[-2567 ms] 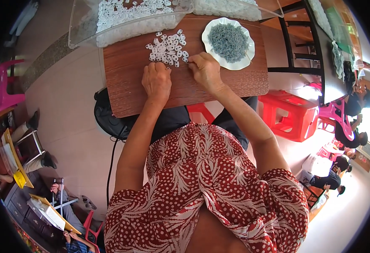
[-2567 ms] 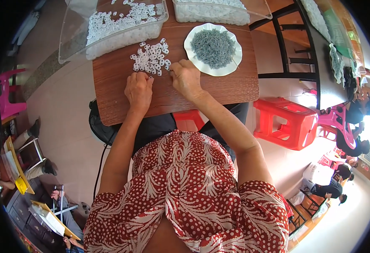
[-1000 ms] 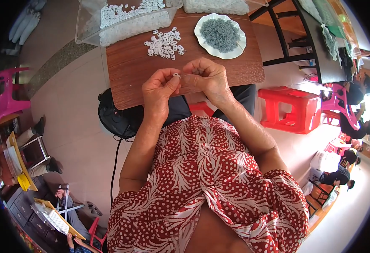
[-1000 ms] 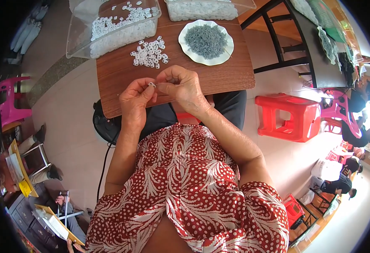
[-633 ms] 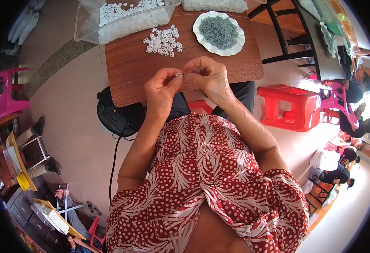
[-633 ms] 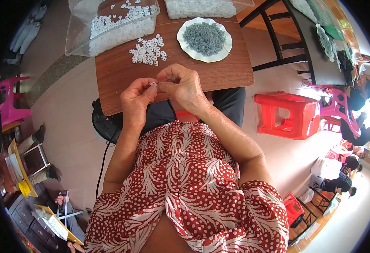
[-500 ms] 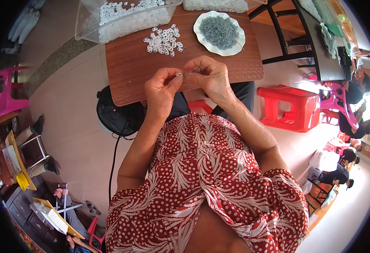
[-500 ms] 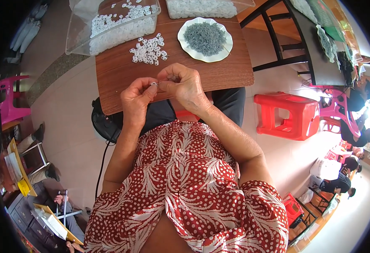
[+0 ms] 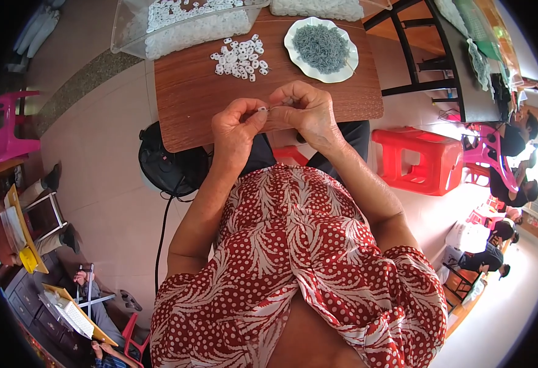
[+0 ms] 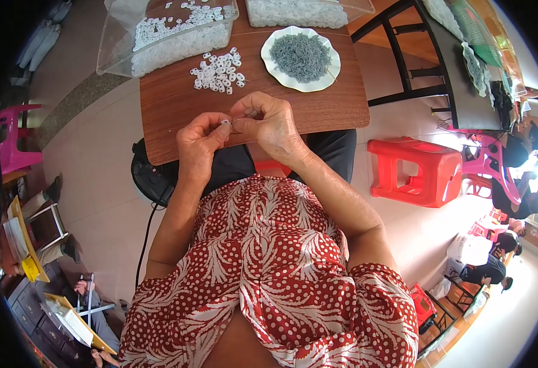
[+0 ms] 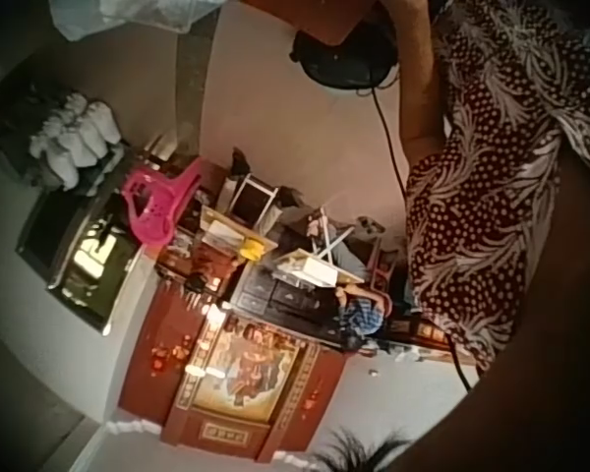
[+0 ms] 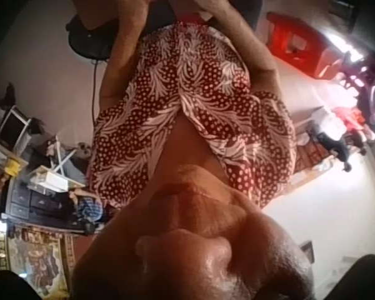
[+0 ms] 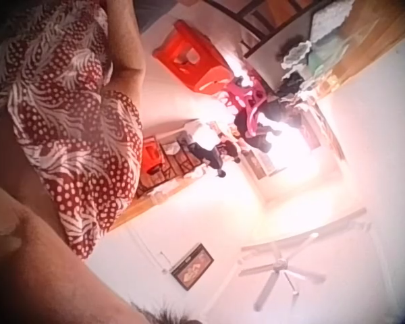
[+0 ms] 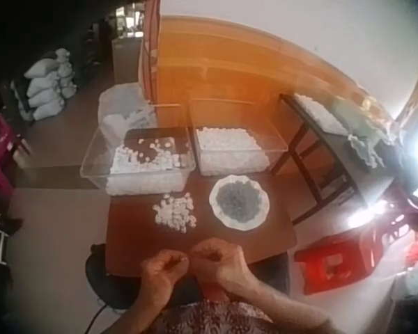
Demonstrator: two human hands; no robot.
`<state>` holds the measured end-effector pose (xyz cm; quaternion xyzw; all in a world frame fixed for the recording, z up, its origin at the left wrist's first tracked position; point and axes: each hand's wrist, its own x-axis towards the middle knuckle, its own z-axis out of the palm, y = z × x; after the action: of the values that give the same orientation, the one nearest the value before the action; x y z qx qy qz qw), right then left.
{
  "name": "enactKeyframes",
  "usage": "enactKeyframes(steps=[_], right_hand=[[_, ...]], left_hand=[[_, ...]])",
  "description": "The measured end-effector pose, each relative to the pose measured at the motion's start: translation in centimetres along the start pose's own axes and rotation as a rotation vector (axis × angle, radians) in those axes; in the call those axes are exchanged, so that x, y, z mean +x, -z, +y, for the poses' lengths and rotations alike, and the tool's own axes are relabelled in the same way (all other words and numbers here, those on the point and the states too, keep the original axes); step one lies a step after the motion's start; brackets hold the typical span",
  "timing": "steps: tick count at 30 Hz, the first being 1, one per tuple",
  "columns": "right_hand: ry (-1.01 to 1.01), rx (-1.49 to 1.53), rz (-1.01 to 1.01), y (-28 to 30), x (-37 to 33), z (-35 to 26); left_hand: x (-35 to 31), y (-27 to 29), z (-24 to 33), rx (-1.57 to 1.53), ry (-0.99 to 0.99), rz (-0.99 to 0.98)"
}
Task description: Assembling small white plastic housings by inserting grey components into them at a production table.
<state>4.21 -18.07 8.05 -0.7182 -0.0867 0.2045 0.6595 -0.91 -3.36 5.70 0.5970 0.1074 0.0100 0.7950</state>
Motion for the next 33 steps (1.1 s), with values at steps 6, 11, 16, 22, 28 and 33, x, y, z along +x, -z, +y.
enactKeyframes(steps=[6, 11, 16, 22, 28, 33], right_hand=[[-0.008, -0.01, -0.015, 0.0, 0.0, -0.1], [0.01, -0.026, -0.023, 0.0, 0.1, 0.4], [0.065, -0.056, 0.026, -0.3, 0.1, 0.4], [-0.002, -0.087, -0.006, -0.3, 0.2, 0.6], [-0.078, 0.066, 0.016, -0.4, 0.4, 1.3], [-0.025, 0.076, -0.057, -0.4, 0.5, 1.2]], left_hand=[[0.0, 0.1, 0.4, -0.038, 0.076, -0.016], [0.0, 0.2, -0.1, -0.047, 0.051, -0.024], [0.1, 0.3, -0.6, 0.066, -0.017, 0.003], [0.0, -0.2, -1.3, 0.29, -0.247, 0.053], [-0.1, 0.1, -1.7, 0.254, -0.127, 0.052], [0.1, 0.5, -0.9, 0.017, 0.064, 0.067]])
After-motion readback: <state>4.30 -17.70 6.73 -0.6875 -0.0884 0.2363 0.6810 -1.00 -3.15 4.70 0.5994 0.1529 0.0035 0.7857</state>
